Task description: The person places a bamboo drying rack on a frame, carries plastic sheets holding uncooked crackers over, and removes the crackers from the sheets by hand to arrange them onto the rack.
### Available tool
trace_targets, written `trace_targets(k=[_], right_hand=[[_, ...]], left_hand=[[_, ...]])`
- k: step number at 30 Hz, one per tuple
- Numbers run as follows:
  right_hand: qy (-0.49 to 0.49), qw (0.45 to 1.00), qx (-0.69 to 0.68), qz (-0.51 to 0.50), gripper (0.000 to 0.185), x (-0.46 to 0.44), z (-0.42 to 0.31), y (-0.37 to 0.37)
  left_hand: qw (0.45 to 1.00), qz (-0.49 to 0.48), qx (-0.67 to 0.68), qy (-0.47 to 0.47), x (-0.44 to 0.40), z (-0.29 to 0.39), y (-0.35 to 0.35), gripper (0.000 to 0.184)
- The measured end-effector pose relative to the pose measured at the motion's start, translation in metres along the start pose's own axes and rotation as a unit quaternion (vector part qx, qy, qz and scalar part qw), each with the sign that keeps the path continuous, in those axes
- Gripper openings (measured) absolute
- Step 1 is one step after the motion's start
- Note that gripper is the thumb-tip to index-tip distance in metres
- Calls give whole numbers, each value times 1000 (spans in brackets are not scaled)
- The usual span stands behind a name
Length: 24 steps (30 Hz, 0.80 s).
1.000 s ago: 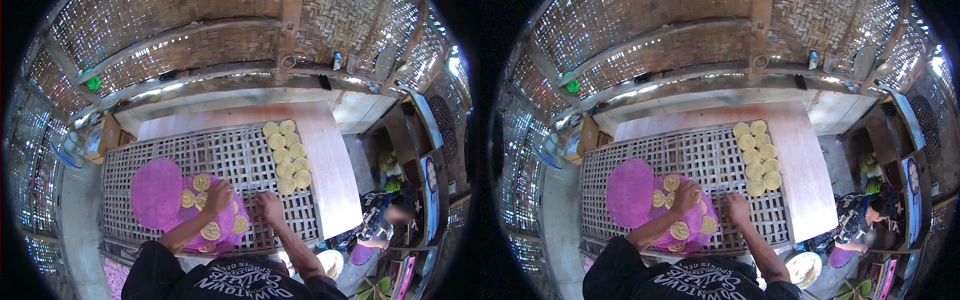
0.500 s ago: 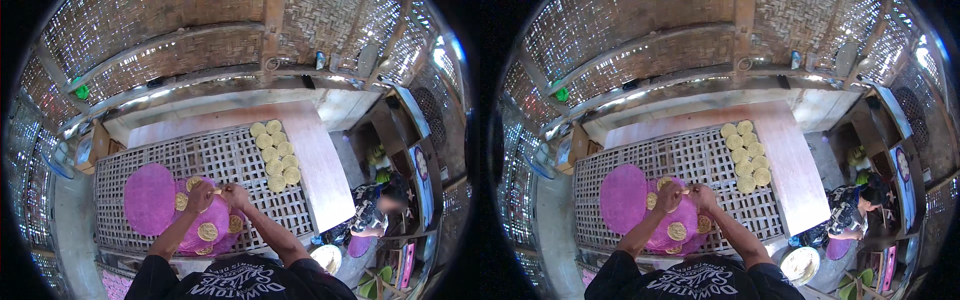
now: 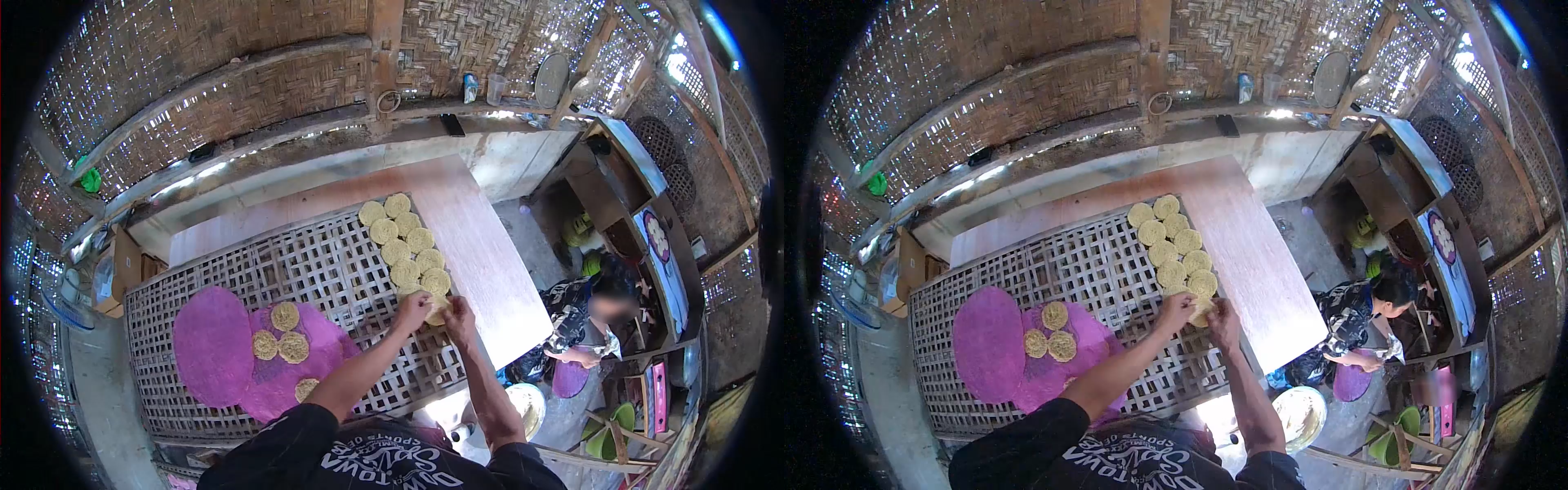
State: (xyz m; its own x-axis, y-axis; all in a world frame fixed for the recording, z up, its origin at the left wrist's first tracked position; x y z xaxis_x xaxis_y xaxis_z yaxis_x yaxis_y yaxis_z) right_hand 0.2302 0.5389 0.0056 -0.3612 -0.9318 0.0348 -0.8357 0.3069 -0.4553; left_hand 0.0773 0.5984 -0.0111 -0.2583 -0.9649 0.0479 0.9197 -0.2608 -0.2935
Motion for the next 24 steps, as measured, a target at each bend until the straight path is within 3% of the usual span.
trace_targets(k=[2, 5, 7, 9, 11, 12, 15, 17, 18, 19, 21, 24], right_hand=[[-39, 998, 31, 35, 34, -10, 16, -10], [-103, 969, 214, 72, 39, -10, -5, -21], [-109, 954, 265, 92, 42, -5, -23, -24], [-102, 954, 233, 159, 41, 2, -36, -28], [-111, 952, 244, 146, 39, 19, -65, -14], [-170, 950, 229, 129, 33, 29, -70, 3], [-240, 916, 292, -132, 31, 69, -86, 87], [-360, 892, 169, -215, 27, 105, -107, 143], [-431, 863, 146, -220, 26, 126, -128, 164], [-499, 829, 123, -221, 25, 144, -151, 184], [-481, 818, 146, -278, 24, 162, -169, 228], [-548, 755, 240, -269, 25, 169, -166, 278]], left_hand=[[1000, -3, 0, -3, -2, 3, 21, 35], [1000, -8, -3, 0, 1, 10, 18, 36], [999, 12, -40, 35, 14, 15, -6, 36], [994, 41, -90, 54, 37, 12, -44, 35], [983, 71, -155, 64, 69, 1, -100, 34], [975, 108, -186, 55, 90, 2, -135, 32], [931, 192, -308, 36, 146, -30, -225, 29], [915, 187, -355, -25, 178, -39, -265, 28], [906, 183, -377, -54, 193, -42, -278, 28], [902, 174, -395, -10, 202, -44, -284, 30], [889, 150, -426, 81, 218, -52, -283, 32], [889, 147, -426, 87, 224, -43, -282, 38]])
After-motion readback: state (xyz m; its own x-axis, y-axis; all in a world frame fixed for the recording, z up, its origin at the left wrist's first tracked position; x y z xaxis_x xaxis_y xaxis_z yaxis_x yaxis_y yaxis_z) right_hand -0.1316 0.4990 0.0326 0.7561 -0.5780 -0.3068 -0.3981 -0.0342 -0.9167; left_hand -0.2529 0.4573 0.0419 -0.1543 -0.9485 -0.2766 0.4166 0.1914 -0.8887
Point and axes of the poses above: each hand's wrist, its own x-axis away from the middle knuckle, its own y-axis out of the palm, z = x × y, the point moved 6 cm from there along -x, towards the middle knuckle, and after that the axes turned 3 degrees about z, right-handed, at the moved point
